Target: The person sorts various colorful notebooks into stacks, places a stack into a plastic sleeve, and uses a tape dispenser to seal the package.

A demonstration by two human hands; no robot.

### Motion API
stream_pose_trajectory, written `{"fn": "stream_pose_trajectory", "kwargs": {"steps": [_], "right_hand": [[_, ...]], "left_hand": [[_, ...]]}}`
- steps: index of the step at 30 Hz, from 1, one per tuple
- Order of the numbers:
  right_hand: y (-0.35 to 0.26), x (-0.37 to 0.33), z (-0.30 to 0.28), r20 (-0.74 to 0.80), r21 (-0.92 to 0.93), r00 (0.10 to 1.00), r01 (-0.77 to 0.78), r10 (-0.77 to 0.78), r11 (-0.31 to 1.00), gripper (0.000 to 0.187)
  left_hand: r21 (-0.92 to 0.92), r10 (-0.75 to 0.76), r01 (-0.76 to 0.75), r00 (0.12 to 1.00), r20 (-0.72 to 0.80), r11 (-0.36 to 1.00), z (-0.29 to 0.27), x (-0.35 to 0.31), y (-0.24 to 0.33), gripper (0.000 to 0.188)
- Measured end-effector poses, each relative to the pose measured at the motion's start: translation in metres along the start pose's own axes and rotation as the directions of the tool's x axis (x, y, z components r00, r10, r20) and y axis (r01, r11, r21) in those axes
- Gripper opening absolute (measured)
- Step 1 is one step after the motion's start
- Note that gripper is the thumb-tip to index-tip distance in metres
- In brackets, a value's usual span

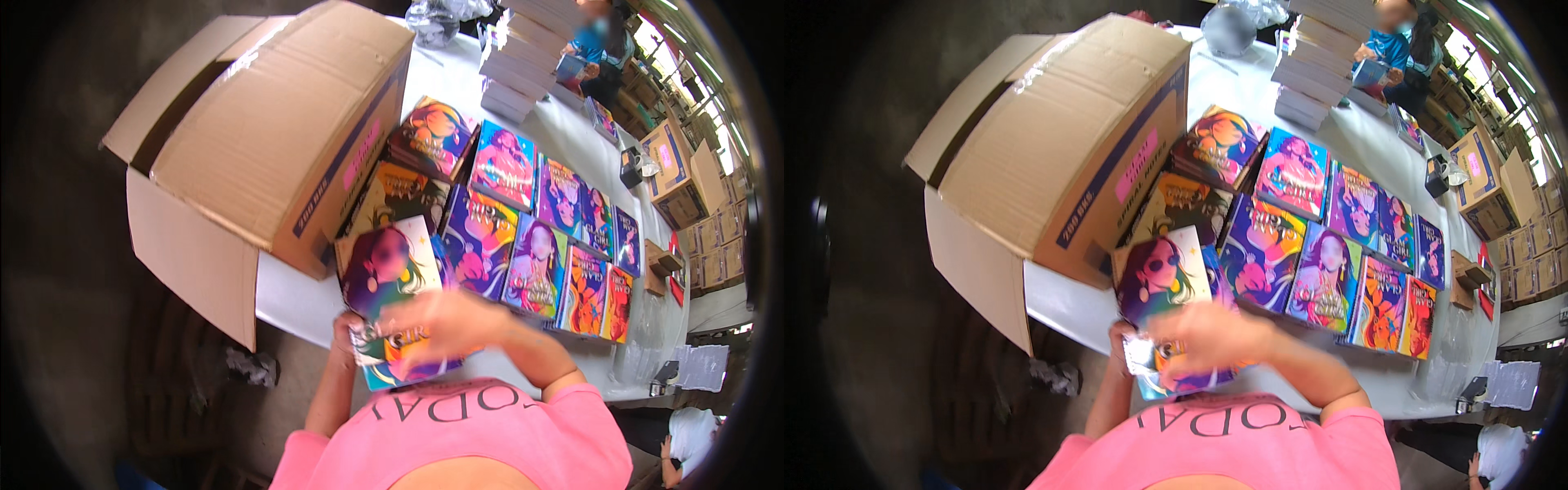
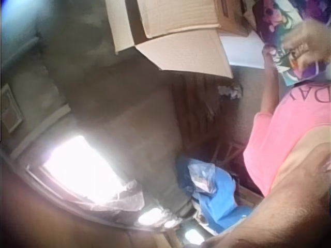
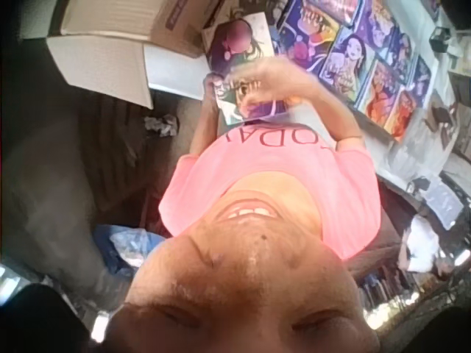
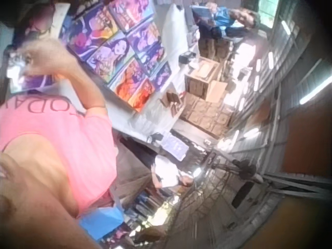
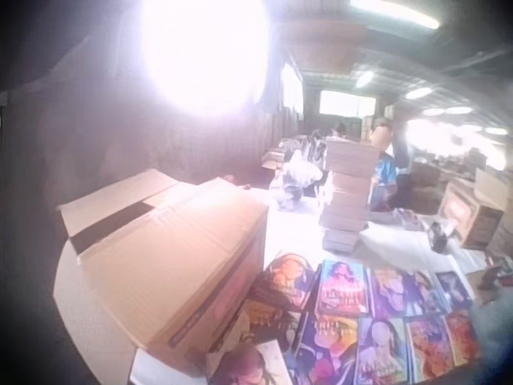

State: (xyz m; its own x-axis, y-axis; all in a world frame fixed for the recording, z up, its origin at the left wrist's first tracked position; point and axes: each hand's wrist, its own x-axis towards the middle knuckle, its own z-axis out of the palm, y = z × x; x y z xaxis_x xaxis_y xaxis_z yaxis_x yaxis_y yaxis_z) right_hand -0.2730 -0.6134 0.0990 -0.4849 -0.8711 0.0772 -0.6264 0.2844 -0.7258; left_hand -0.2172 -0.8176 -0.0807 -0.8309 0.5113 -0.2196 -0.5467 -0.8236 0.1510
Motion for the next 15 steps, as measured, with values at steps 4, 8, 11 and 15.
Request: {"fn": "stream_pose_trajectory", "kwargs": {"steps": [4, 8, 11, 15], "right_hand": [[0.147, 0.061, -0.096, -0.736, -0.319, 0.670, -0.475, 0.102, 0.820, 0.057], [0.272, 0.066, -0.075, -0.721, -0.435, 0.633, -0.731, 0.284, 0.525, 0.068], [0.254, 0.069, -0.071, -0.715, -0.174, 0.507, -0.795, 0.480, 0.581, 0.050], [0.168, -0.026, -0.101, -0.831, 0.414, 0.404, -0.009, 0.382, 0.910, 0.017]], "left_hand": [[-0.221, 0.094, -0.072, 0.991, 0.091, 0.973, -0.001, 0.015, -0.020, 0.066], [-0.192, 0.022, 0.008, 0.988, 0.152, 0.981, -0.007, 0.028, -0.011, 0.065], [-0.151, 0.055, -0.039, 0.994, 0.097, 0.988, -0.008, 0.029, 0.002, 0.064], [-0.124, 0.098, -0.086, 0.991, 0.095, 0.989, -0.005, 0.042, 0.003, 0.063]]}}
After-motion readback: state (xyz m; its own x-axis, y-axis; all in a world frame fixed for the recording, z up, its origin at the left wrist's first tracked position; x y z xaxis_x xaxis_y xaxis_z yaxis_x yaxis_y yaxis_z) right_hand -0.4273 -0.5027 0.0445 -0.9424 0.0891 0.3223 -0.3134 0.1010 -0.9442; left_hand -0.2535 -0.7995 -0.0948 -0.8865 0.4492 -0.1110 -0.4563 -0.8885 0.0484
